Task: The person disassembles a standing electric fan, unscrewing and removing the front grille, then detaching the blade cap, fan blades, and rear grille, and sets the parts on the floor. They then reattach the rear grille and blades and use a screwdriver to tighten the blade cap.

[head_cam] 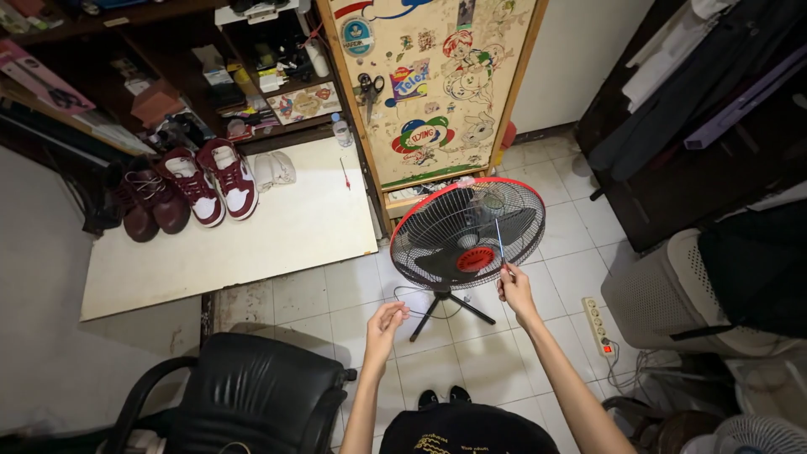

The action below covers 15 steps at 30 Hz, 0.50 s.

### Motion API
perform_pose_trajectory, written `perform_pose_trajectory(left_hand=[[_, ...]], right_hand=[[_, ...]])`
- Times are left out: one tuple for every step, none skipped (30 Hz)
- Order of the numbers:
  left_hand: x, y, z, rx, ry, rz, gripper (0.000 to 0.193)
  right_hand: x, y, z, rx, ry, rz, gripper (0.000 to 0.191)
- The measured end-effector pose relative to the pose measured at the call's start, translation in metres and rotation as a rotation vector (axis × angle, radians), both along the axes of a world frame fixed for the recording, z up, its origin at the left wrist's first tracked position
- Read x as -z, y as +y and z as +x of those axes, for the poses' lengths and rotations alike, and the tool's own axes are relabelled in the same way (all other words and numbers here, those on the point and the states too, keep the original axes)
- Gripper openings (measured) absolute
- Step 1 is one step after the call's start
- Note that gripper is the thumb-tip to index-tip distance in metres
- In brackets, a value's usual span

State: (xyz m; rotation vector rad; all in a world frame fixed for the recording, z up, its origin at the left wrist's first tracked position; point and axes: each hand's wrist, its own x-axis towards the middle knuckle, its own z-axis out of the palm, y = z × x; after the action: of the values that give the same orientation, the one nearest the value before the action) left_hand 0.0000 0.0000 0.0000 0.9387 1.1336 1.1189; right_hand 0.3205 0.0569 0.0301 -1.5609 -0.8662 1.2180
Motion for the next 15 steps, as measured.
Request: perform_pose_trajectory(left_hand=[[-0.001,0.003,0.0,0.005,0.009,-0.004,0.027],[-0.002,0.006,0.001,0.015,0.007,0.0,0.028],[-0.003,0.008,0.002,0.025,0.004,0.005,0.028],[-0.004,0.01,0.002,0.035,0.001,0.009,0.028],[-0.005,0.014,0.003,0.045,-0.007,0.016,0.028],[-0.005,0.017,0.004,0.055,-0.014,0.023,0.028],[-0.004,0.02,0.004,0.065,-0.022,0.029,0.028],[-0.004,0.023,0.004,0.076,-0.019,0.034,0.028],[-0.003,0.025,0.004,0.086,-0.016,0.038,0.028],[-0.001,0.026,0.005,0.097,-0.013,0.04,0.028],[0.0,0.03,0.006,0.112,-0.017,0.039,0.028],[0.001,0.033,0.007,0.124,-0.021,0.037,0.028],[0.003,0.034,0.007,0.135,-0.023,0.033,0.028],[0.004,0.035,0.008,0.147,-0.027,0.043,0.027],[0.005,0.037,0.009,0.156,-0.032,0.054,0.027]], right_hand=[[-0.001,0.0,-0.001,0.013,0.003,-0.005,0.023],[-0.002,-0.001,-0.001,0.023,-0.004,-0.01,0.025],[-0.003,-0.003,-0.001,0.033,-0.012,-0.014,0.028],[-0.003,-0.005,-0.001,0.043,-0.02,-0.019,0.03],[-0.004,-0.007,-0.001,0.048,-0.041,-0.004,0.031],[-0.004,-0.01,-0.001,0.054,-0.061,0.009,0.032],[-0.004,-0.012,-0.002,0.06,-0.082,0.022,0.034],[-0.005,-0.013,-0.001,0.072,-0.066,0.024,0.034],[-0.006,-0.016,-0.001,0.084,-0.052,0.024,0.035],[-0.006,-0.02,0.0,0.097,-0.037,0.023,0.035],[-0.006,-0.022,0.002,0.102,-0.042,0.026,0.034],[-0.007,-0.025,0.004,0.104,-0.046,0.028,0.034],[-0.008,-0.028,0.004,0.105,-0.048,0.028,0.033],[-0.008,-0.032,0.005,0.105,-0.052,0.033,0.033],[-0.01,-0.033,0.006,0.104,-0.057,0.039,0.033]])
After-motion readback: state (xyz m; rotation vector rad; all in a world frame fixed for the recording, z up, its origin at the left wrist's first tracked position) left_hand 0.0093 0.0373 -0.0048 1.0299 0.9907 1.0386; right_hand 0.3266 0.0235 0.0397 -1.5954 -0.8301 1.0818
